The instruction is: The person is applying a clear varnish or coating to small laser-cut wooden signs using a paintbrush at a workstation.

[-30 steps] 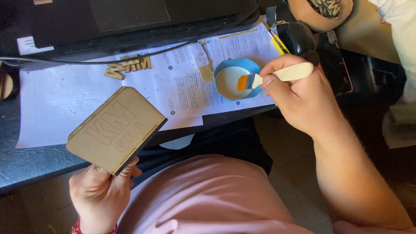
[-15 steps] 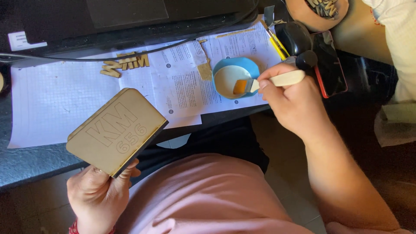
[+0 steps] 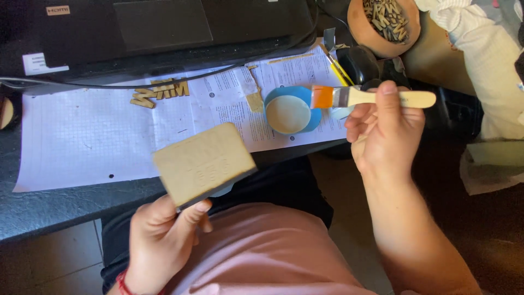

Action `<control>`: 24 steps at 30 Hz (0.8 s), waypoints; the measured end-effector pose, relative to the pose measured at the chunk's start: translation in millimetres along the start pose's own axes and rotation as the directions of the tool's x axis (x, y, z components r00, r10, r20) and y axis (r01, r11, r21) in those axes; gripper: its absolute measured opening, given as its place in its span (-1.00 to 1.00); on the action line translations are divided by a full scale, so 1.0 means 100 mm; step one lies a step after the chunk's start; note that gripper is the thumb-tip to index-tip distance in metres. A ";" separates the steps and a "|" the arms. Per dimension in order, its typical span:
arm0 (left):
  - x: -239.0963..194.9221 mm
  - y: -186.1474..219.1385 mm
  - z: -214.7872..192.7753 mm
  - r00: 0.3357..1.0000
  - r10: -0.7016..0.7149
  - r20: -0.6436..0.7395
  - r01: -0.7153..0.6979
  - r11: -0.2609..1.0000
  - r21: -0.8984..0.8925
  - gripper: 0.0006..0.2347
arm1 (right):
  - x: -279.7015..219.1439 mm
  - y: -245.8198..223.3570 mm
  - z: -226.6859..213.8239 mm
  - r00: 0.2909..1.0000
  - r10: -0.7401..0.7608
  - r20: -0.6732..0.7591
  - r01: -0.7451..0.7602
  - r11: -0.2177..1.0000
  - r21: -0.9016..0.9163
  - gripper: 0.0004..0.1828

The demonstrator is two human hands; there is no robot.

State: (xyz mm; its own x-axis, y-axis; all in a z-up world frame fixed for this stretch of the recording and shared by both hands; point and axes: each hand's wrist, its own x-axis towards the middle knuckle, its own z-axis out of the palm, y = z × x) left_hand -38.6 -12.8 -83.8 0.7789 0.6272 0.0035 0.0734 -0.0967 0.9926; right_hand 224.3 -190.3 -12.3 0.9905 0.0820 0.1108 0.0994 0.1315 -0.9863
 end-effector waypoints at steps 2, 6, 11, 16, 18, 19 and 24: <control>0.05 0.06 0.06 0.999 -0.021 0.030 0.022 1.000 -0.021 -0.86 | 0.01 -0.01 -0.01 0.995 0.076 -0.066 -0.072 0.995 0.068 -0.72; 0.18 0.21 0.19 0.985 -0.011 0.175 0.024 0.997 -0.070 -0.76 | -0.10 -0.17 0.04 0.979 0.173 -0.110 -0.149 0.969 0.199 -0.68; 0.29 0.37 0.36 0.966 0.029 0.255 0.025 0.978 -0.205 -0.79 | -0.50 -0.40 0.22 0.985 0.116 0.129 -0.135 0.979 0.151 -0.61; 0.32 0.44 0.33 0.952 0.146 0.270 -0.097 0.977 -0.188 -0.89 | -0.61 -0.49 0.19 0.760 -0.197 0.619 0.314 0.945 -0.085 -0.82; 0.33 0.42 0.30 0.949 0.182 0.258 -0.141 0.975 -0.170 -0.88 | -0.58 -0.56 0.15 0.743 -0.162 0.649 0.348 0.922 -0.168 -0.85; 0.33 0.41 0.29 0.942 0.217 0.255 -0.182 0.971 -0.152 -0.86 | -0.58 -0.59 0.12 0.732 -0.123 0.671 0.380 0.890 -0.252 -0.88; 0.32 0.34 0.25 0.931 0.289 0.224 -0.278 0.957 -0.080 -0.92 | -0.46 -0.80 0.06 0.704 -0.065 0.707 0.438 0.823 -0.361 -0.83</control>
